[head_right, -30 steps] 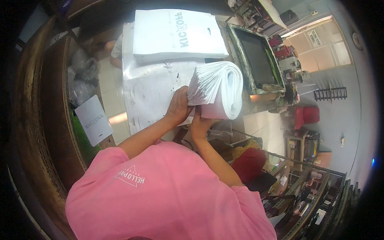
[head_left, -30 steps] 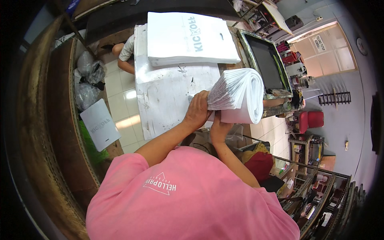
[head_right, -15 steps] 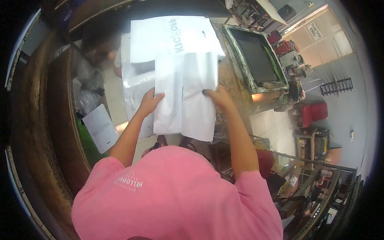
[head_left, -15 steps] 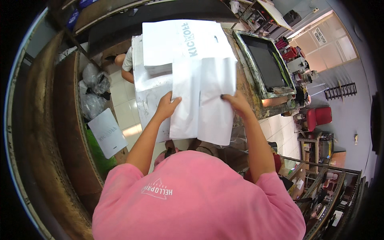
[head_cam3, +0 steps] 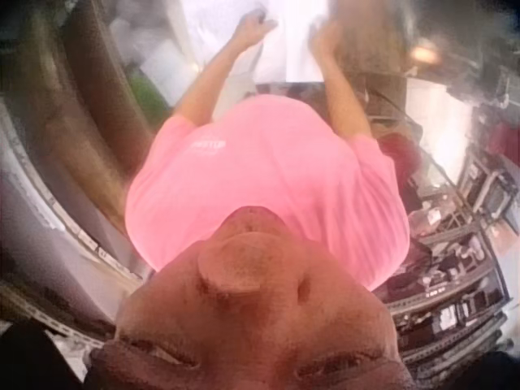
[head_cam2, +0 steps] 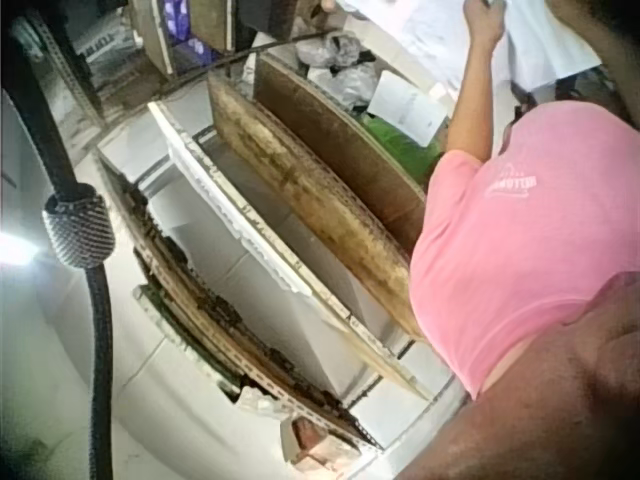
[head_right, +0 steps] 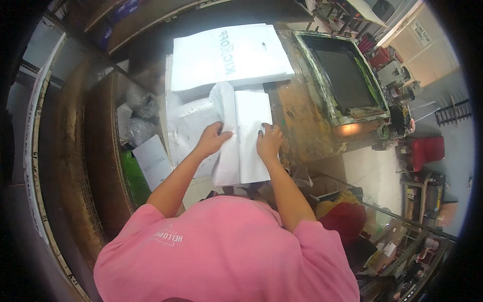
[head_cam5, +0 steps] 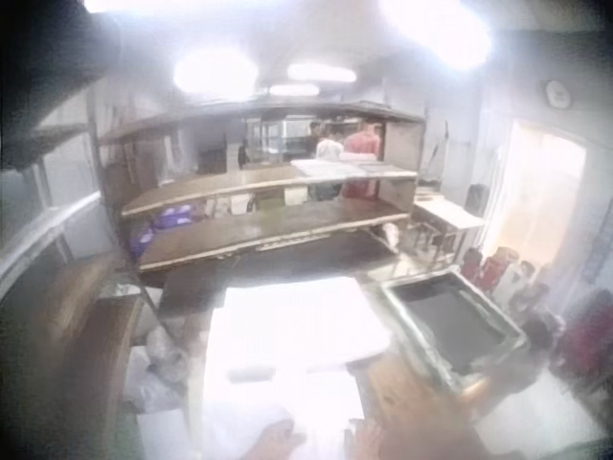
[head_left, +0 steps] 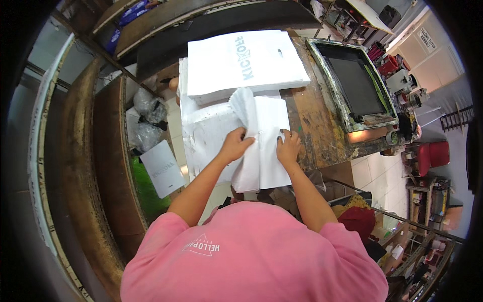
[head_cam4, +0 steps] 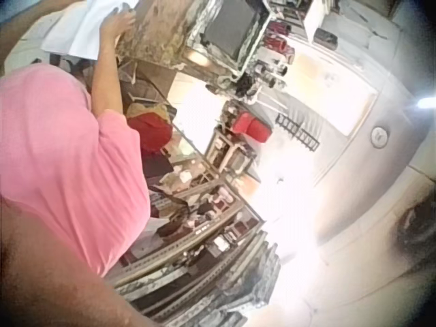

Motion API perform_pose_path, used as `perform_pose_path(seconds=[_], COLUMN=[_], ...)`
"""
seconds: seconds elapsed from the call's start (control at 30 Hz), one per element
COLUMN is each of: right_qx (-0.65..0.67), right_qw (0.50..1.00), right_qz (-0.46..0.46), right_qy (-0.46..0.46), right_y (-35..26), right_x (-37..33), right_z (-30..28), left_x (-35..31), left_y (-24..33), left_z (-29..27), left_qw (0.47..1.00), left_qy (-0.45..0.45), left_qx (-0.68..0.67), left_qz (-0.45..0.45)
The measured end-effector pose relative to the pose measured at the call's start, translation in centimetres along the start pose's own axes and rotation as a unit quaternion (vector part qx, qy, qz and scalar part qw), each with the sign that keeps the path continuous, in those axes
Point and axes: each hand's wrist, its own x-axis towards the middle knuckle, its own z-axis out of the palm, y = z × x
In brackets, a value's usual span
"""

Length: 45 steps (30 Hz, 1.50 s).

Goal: The person sorts a stack of white plastic bags by hand, rolling small batches together and then flattening them back out onto a workspace table.

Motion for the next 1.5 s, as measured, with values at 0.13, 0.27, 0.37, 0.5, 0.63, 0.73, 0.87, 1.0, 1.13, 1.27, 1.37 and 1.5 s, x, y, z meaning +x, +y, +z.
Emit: perform_pose_path(seconds=[0.13, 0.27, 0.37, 0.5, 0.63, 0.73, 0.87, 1.0, 1.13, 1.27, 1.37, 1.5], right_qx=[0.281, 0.663, 0.684, 0.678, 0.429, 0.423, 0.132, 0.017, -0.027, -0.009, 0.2, 0.324], right_qw=[0.949, 0.643, 0.617, 0.671, 0.829, 0.849, 0.972, 0.967, 0.971, 0.971, 0.918, 0.871], right_qz=[0.127, 0.285, 0.277, 0.241, 0.267, 0.229, 0.159, 0.214, 0.202, 0.156, 0.19, 0.176], right_qy=[-0.074, -0.258, -0.275, -0.178, -0.24, -0.22, -0.108, -0.137, -0.124, -0.182, -0.286, -0.326], right_y=[7.9, 10.3, 15.9, 22.6, 18.5, 17.1, 15.4, 11.7, 12.1, 17.6, 24.1, 24.6], right_x=[3.1, 5.9, 6.9, 7.3, 7.1, 6.7, 7.3, 7.3, 7.8, 10.8, 11.6, 12.1], right_z=[3.4, -5.2, -6.6, -3.6, -6.4, -7.4, -6.1, -8.9, -7.4, -5.4, -6.6, -6.7], left_x=[3.0, 3.0, 2.4, 2.2, 0.5, -0.6, -1.1, -2.5, -2.6, -2.1, -2.0, -2.4], left_y=[9.5, 16.0, 18.8, 21.3, 17.3, 13.2, 6.2, -3.4, -10.8, -12.4, -10.4, -9.5], left_z=[4.5, 5.1, 4.5, 1.6, -1.3, -2.0, -3.2, -5.1, -4.7, -3.9, -3.4, -4.5], left_qw=[0.997, 0.991, 0.964, 0.966, 0.981, 0.98, 0.979, 0.971, 0.974, 0.958, 0.976, 0.963], left_qy=[-0.037, -0.059, -0.058, -0.067, -0.03, 0.006, 0.036, 0.036, 0.071, 0.123, 0.107, 0.051], left_qx=[0.034, -0.115, -0.261, -0.25, -0.187, -0.181, -0.114, -0.056, -0.003, 0.164, 0.043, -0.182], left_qz=[0.056, 0.013, 0.011, 0.012, -0.05, -0.081, -0.163, -0.228, -0.214, -0.201, -0.186, -0.19])
